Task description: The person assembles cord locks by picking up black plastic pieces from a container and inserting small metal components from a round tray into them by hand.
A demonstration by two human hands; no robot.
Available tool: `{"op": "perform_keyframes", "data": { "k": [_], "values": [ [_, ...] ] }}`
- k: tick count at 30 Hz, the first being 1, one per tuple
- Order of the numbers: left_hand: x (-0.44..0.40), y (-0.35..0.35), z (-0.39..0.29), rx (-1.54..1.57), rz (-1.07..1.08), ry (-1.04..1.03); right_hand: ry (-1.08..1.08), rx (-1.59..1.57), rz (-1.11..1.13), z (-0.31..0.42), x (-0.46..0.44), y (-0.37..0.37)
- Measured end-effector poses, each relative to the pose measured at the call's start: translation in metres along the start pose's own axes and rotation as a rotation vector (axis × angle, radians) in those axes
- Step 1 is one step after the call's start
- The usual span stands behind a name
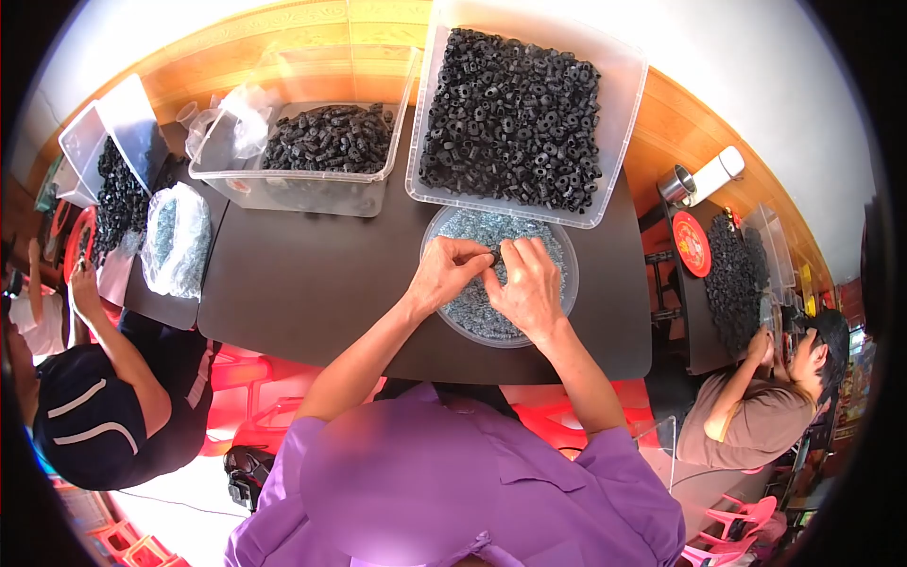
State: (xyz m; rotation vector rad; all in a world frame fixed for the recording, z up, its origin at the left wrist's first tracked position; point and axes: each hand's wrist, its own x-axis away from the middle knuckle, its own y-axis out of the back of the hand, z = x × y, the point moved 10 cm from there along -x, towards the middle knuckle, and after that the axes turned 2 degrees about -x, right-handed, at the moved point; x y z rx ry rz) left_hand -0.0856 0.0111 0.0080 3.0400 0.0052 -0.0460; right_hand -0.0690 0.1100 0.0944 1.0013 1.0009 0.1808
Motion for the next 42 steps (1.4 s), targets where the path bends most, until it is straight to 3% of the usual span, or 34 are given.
{"op": "perform_keyframes", "data": {
  "k": [11,15,18,19,22,23,27,28,29,32,37,42],
  "values": [
    [0.001,0.003,-0.004,0.102,0.000,-0.030,0.001,-0.083,-0.028,-0.001,0.002,0.003],
    [0.021,0.076,-0.068,0.117,-0.451,-0.326,-0.195,-0.073,-0.093,-0.017,0.002,0.029],
    [0.049,0.151,-0.143,-0.256,-0.833,-0.539,-0.279,-0.065,-0.134,-0.044,0.021,0.034],
    [0.048,0.173,-0.154,-0.389,-0.928,-0.524,-0.300,-0.077,-0.134,-0.051,0.027,0.033],
    [0.016,0.221,-0.151,-0.807,-0.965,-0.311,-0.335,-0.066,-0.113,-0.059,0.042,0.031],
    [0.014,0.222,-0.149,-0.841,-0.983,-0.328,-0.346,-0.066,-0.110,-0.061,0.045,0.030],
    [0.011,0.165,-0.152,-0.662,-0.841,-0.570,-0.380,-0.082,-0.130,-0.065,0.056,0.029],
    [0.002,0.140,-0.149,-0.578,-0.715,-0.606,-0.377,-0.086,-0.107,-0.064,0.056,0.026],
    [-0.007,0.111,-0.143,-0.588,-0.591,-0.501,-0.369,-0.090,-0.085,-0.062,0.055,0.024],
    [-0.037,0.031,-0.125,-0.716,-0.293,-0.574,-0.336,-0.045,0.077,-0.052,0.052,0.010],
    [-0.092,-0.051,-0.087,-0.958,-0.184,-0.645,-0.303,-0.130,0.034,-0.052,0.056,0.000],
    [-0.106,-0.071,-0.086,-1.005,-0.209,-0.718,-0.325,-0.218,0.044,-0.052,0.059,0.001]
  ]
}}
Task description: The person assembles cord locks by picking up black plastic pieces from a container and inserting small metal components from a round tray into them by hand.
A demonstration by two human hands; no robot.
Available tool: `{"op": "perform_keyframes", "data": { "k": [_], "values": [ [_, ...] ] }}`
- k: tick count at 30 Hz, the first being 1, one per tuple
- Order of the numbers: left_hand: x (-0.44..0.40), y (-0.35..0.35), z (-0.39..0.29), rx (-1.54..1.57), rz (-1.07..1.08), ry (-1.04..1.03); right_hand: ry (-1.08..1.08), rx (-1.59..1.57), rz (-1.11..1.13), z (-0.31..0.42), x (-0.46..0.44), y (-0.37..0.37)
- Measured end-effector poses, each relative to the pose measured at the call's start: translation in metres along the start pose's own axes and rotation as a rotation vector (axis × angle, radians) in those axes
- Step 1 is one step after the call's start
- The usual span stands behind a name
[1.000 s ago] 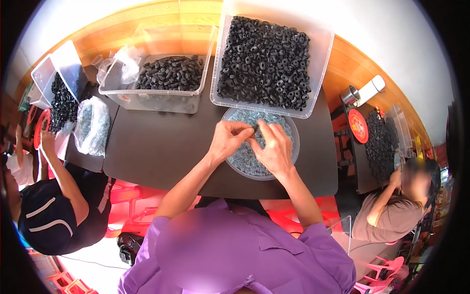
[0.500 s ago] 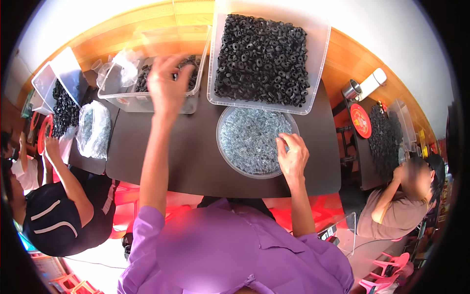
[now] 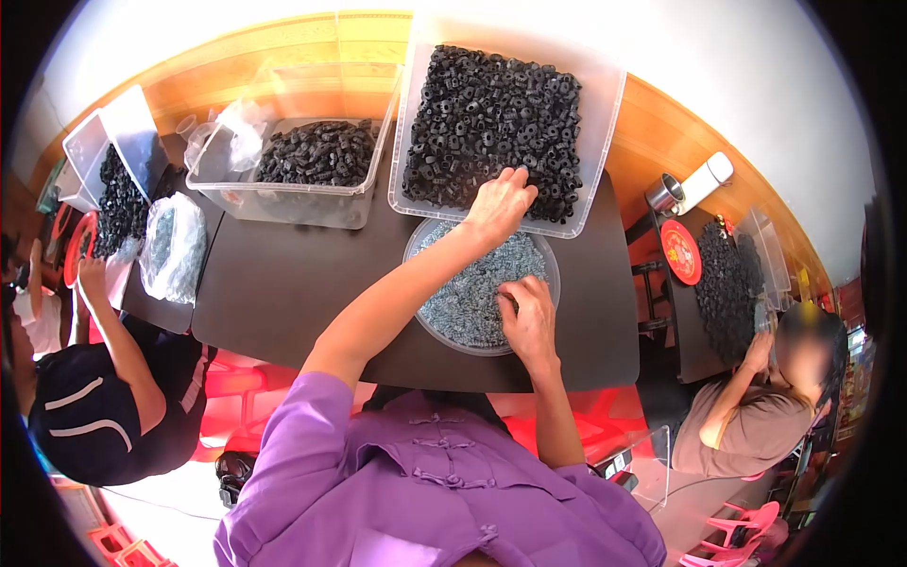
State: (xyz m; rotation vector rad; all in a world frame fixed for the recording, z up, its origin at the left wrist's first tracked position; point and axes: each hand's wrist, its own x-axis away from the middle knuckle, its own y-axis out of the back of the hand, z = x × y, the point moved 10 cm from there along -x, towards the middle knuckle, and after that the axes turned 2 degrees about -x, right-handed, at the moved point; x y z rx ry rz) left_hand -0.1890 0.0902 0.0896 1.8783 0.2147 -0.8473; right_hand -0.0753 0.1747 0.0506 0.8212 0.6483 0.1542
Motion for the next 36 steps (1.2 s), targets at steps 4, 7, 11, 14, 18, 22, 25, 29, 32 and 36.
{"op": "perform_keyframes", "data": {
  "k": [4,7,11,14,18,22,25,29,32,36],
  "values": [
    [0.003,0.006,-0.004,-0.038,-0.059,-0.061,0.017,-0.052,0.071,-0.002,0.000,-0.004],
    [0.009,0.015,0.003,0.030,-0.106,-0.054,0.023,-0.004,0.103,0.003,-0.002,-0.008],
    [0.032,0.042,0.026,0.316,-0.073,0.172,-0.072,-0.169,0.016,-0.006,-0.002,0.000],
    [0.066,0.054,0.044,0.814,0.007,0.416,-0.344,-0.607,0.035,-0.037,-0.002,-0.009],
    [0.109,0.035,0.053,1.203,0.106,0.587,-0.490,-1.053,0.073,-0.045,-0.012,-0.021],
    [0.124,0.021,0.053,1.351,0.138,0.607,-0.576,-1.100,0.088,-0.051,-0.015,-0.032],
    [0.125,0.017,0.046,1.401,0.168,0.625,-0.578,-1.116,0.105,-0.046,-0.018,-0.034],
    [0.125,0.021,0.041,1.452,0.134,0.619,-0.512,-1.170,0.079,-0.046,-0.023,-0.031],
    [0.126,0.025,0.042,1.448,0.124,0.650,-0.484,-1.069,0.079,-0.046,-0.025,-0.031],
    [0.129,0.022,0.045,1.457,0.118,0.697,-0.486,-0.993,0.030,-0.045,-0.028,-0.027]
  ]
}}
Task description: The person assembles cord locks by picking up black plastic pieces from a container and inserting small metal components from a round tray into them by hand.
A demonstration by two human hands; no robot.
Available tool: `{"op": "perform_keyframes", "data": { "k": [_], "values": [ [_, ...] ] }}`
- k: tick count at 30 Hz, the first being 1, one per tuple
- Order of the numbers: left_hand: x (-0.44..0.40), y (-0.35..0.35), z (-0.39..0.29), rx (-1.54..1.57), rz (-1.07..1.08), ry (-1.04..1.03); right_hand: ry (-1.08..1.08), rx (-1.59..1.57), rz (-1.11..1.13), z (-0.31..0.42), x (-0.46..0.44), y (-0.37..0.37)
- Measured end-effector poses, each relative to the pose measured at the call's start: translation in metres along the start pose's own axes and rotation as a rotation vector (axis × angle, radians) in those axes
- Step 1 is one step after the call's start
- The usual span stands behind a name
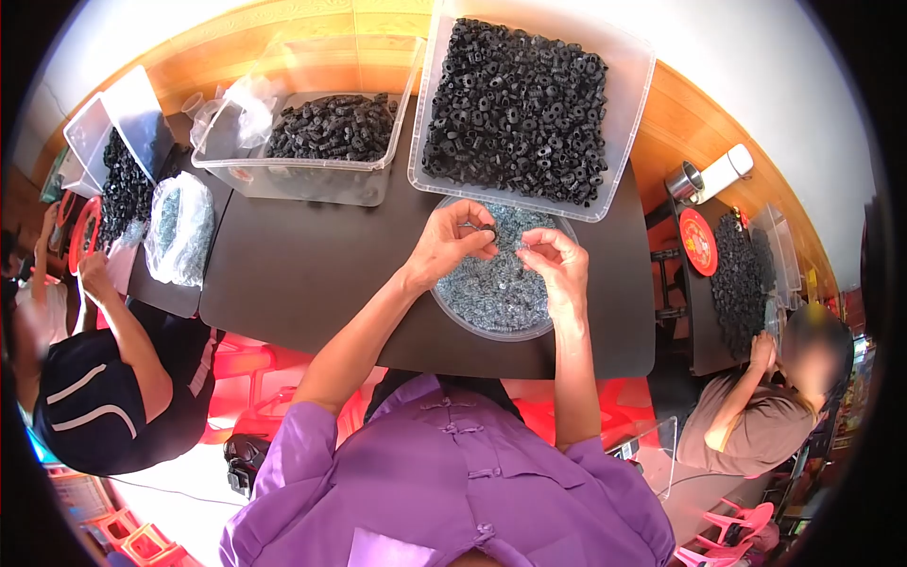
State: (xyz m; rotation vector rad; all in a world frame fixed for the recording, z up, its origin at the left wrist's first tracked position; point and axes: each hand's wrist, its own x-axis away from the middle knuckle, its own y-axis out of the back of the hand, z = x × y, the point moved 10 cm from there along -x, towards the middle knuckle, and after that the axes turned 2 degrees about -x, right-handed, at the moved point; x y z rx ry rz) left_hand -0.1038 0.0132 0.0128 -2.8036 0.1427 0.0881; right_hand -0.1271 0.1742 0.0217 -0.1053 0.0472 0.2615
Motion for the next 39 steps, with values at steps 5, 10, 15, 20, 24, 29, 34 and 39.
{"op": "perform_keyframes", "data": {
  "k": [5,10,15,20,24,29,34,39],
  "values": [
    [0.000,-0.001,0.003,-0.012,0.011,0.027,0.014,-0.004,-0.032,-0.002,-0.002,0.004],
    [0.001,-0.002,0.004,-0.007,0.028,0.009,0.044,-0.020,-0.030,0.004,-0.001,0.002],
    [0.000,-0.006,0.005,0.138,0.076,0.020,0.052,-0.135,0.007,0.016,0.003,-0.014],
    [0.000,-0.006,0.005,0.125,0.080,0.001,0.159,0.006,0.004,0.022,0.002,-0.018],
    [0.002,-0.011,0.001,-0.017,0.087,-0.029,0.224,0.201,0.025,0.030,0.005,-0.024],
    [0.003,-0.015,0.002,-0.050,0.084,-0.017,0.169,0.092,0.069,0.021,0.004,-0.022],
    [0.003,-0.016,0.005,0.000,0.103,0.013,0.302,0.275,0.026,0.036,0.008,-0.028],
    [0.003,-0.008,0.006,0.042,0.061,0.037,0.455,0.570,-0.112,0.061,-0.010,-0.019]
  ]
}}
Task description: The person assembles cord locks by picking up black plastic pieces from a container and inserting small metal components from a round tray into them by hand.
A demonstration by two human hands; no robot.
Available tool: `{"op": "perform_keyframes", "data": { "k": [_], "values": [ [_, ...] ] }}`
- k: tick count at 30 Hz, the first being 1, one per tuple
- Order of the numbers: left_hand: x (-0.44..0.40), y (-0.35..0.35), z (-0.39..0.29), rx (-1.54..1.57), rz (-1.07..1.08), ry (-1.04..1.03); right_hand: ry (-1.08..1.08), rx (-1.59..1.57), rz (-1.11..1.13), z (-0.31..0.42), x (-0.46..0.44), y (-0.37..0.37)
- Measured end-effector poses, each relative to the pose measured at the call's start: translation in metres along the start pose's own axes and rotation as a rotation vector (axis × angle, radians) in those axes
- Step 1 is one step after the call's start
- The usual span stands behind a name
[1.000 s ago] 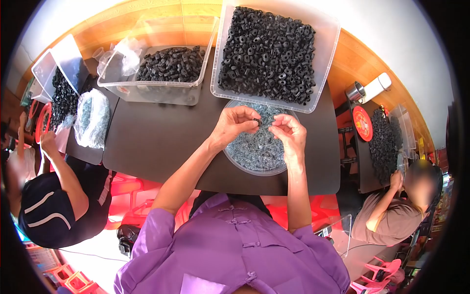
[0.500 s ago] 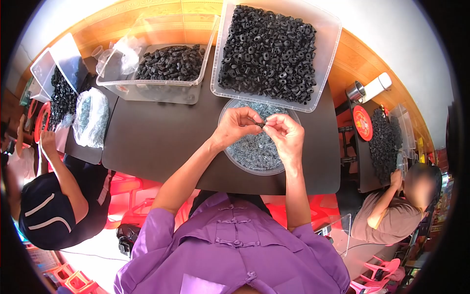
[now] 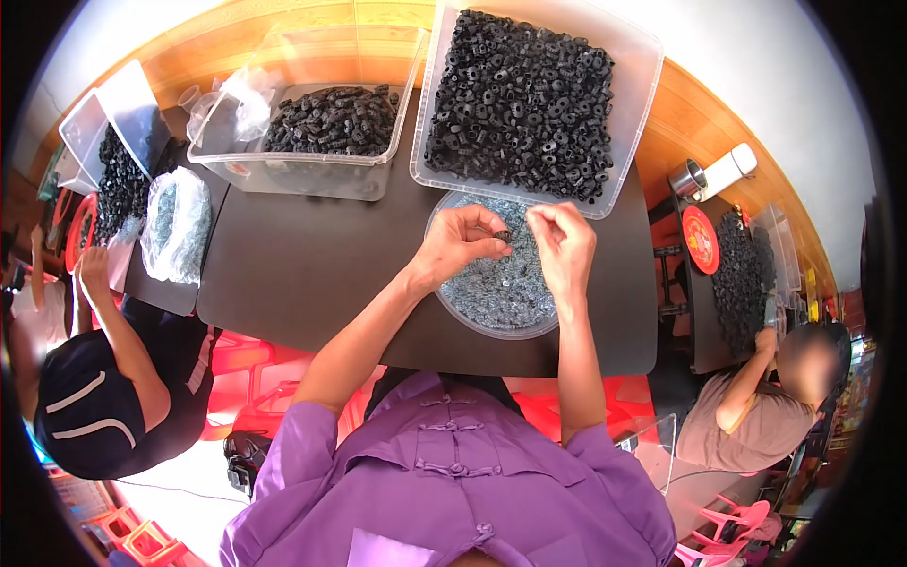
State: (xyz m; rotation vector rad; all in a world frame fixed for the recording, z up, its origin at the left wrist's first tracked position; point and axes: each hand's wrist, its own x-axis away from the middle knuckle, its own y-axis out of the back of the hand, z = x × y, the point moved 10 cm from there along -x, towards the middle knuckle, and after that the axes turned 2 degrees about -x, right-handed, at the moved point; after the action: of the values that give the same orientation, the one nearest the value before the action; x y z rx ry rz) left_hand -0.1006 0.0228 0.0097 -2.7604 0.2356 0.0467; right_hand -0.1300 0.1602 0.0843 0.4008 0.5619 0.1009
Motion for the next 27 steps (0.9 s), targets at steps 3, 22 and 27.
{"op": "perform_keyframes", "data": {
  "k": [3,22,27],
  "values": [
    [-0.002,0.003,-0.001,0.016,-0.009,-0.035,0.114,0.385,0.090,-0.001,-0.021,-0.010],
    [-0.002,0.005,-0.005,0.043,-0.039,-0.038,-0.379,-0.636,0.271,-0.020,-0.002,-0.034],
    [-0.001,0.003,-0.005,0.033,-0.027,-0.017,-0.361,-0.655,0.266,-0.028,0.000,-0.029]
  ]
}}
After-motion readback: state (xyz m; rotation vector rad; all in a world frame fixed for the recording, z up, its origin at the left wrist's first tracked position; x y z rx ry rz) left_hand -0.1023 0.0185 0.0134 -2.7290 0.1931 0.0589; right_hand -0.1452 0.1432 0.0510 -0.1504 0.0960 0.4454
